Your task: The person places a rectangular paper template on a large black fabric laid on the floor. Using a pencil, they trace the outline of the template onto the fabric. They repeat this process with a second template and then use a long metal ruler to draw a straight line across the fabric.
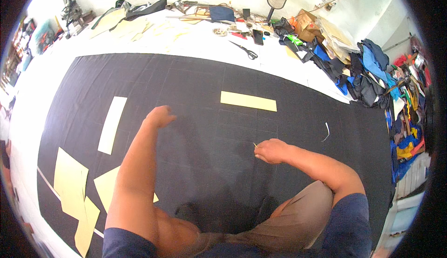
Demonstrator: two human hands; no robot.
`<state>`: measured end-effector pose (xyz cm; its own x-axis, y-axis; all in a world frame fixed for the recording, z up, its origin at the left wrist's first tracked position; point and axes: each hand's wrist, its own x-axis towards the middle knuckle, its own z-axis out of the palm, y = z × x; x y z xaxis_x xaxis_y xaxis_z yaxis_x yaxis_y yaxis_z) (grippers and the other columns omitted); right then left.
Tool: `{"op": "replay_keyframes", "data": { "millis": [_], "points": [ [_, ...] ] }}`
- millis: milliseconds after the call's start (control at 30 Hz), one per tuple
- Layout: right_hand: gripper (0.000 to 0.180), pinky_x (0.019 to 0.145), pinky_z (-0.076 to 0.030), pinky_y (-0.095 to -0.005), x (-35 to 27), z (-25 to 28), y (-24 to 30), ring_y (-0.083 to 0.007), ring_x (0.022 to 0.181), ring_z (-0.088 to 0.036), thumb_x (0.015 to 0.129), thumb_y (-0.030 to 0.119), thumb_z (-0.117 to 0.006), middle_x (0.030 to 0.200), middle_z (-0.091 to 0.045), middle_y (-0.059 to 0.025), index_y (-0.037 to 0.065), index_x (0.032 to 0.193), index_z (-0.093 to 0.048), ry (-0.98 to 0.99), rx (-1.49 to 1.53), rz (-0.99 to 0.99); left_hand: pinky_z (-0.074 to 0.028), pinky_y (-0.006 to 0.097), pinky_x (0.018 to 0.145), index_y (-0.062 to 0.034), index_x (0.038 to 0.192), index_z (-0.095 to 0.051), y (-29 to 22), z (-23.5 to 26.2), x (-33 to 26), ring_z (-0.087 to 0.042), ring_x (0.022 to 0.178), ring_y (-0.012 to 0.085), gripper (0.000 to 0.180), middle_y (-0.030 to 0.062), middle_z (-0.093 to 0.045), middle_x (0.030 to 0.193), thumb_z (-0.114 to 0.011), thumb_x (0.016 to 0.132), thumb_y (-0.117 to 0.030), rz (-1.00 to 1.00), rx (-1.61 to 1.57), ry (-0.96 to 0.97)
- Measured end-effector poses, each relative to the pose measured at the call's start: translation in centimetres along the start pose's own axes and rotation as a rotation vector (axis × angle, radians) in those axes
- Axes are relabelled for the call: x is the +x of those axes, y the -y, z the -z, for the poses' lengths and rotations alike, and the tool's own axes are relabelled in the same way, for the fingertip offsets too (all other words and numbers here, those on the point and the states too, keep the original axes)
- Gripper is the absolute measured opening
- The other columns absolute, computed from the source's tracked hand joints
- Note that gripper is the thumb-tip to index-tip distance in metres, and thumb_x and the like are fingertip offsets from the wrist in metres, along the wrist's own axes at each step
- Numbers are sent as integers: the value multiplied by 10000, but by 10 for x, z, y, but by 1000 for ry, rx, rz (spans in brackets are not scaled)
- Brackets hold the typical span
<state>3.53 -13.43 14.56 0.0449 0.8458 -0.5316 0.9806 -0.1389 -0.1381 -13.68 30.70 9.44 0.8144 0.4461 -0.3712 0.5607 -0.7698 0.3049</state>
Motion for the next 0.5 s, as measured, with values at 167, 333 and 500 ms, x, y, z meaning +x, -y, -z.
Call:
{"op": "replay_keyframes", "data": {
  "millis": [167,333,500],
  "points": [
    [343,863,-555,-549,18,8,-6,-391,1046,-693,1054,356,-491,1070,-727,-167,66,1099,-669,142,-40,-108,-461,488,1104,-59,1413,-602,-12,-2,2,-567,1333,372,625,191,-618,1417,-680,904,-413,-15,-59,-6],
    [400,904,-541,-566,35,-10,-8,-431,1058,-676,1075,401,-438,1117,-710,-194,63,1150,-638,-128,127,-168,-460,483,1107,-66,1420,-597,2,-16,11,-567,1334,368,635,177,-621,1418,-685,899,-418,30,19,23],
    [452,937,-512,-584,11,-48,16,-438,1107,-652,1094,452,-375,1153,-692,-199,73,1172,-609,109,273,-117,-461,485,1106,-66,1421,-597,-17,-21,15,-563,1339,367,637,178,-619,1421,-694,896,-412,35,24,69]
  ]
}}
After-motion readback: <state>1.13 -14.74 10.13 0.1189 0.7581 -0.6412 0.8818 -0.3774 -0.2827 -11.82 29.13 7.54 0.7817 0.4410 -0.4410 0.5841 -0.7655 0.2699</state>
